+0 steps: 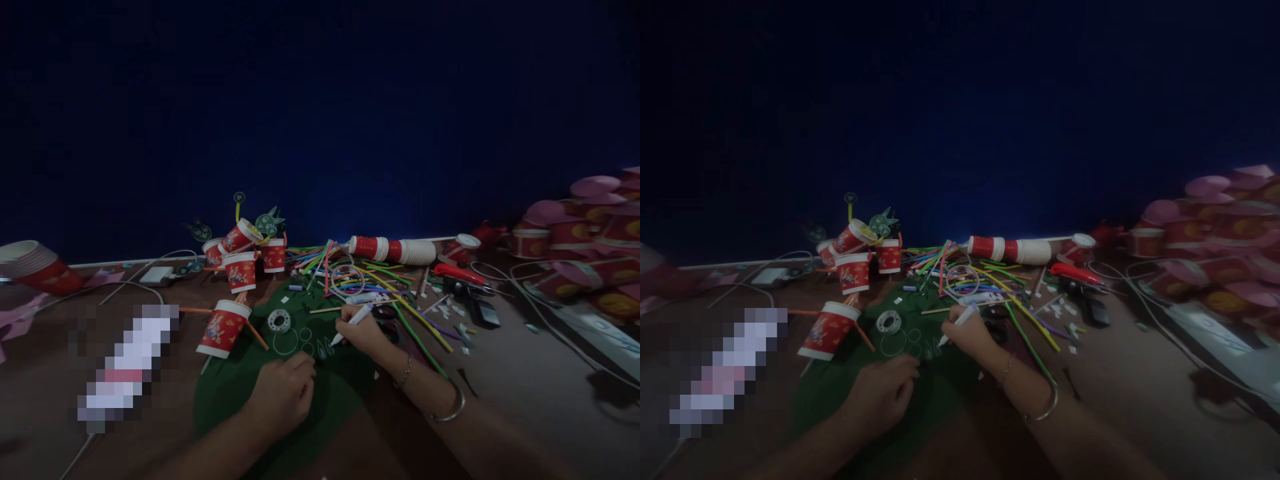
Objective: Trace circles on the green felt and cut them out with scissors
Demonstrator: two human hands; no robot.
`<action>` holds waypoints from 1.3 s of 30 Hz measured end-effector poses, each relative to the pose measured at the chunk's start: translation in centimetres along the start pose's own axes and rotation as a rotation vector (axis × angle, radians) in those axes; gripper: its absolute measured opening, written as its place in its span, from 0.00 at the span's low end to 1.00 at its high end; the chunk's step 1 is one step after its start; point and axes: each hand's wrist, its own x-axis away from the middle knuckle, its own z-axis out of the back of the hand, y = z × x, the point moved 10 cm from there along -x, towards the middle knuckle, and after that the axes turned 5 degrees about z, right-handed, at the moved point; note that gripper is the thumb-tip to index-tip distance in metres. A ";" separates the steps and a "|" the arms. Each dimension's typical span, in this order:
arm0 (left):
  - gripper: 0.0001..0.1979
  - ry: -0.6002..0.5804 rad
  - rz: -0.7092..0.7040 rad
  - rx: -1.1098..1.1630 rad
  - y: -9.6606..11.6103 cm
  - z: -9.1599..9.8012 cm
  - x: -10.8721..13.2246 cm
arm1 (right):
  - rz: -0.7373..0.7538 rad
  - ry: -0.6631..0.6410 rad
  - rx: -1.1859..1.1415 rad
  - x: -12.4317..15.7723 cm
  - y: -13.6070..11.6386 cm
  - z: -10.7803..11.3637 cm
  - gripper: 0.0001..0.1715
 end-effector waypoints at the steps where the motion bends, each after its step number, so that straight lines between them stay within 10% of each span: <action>1: 0.11 0.003 0.000 0.005 0.0 0.1 0.0 | 0.021 0.002 0.019 0.0 -0.2 0.0 0.12; 39: 0.12 -0.013 -0.019 -0.041 0.2 -0.2 -0.1 | 0.071 -0.006 0.048 0.0 -0.6 -0.2 0.13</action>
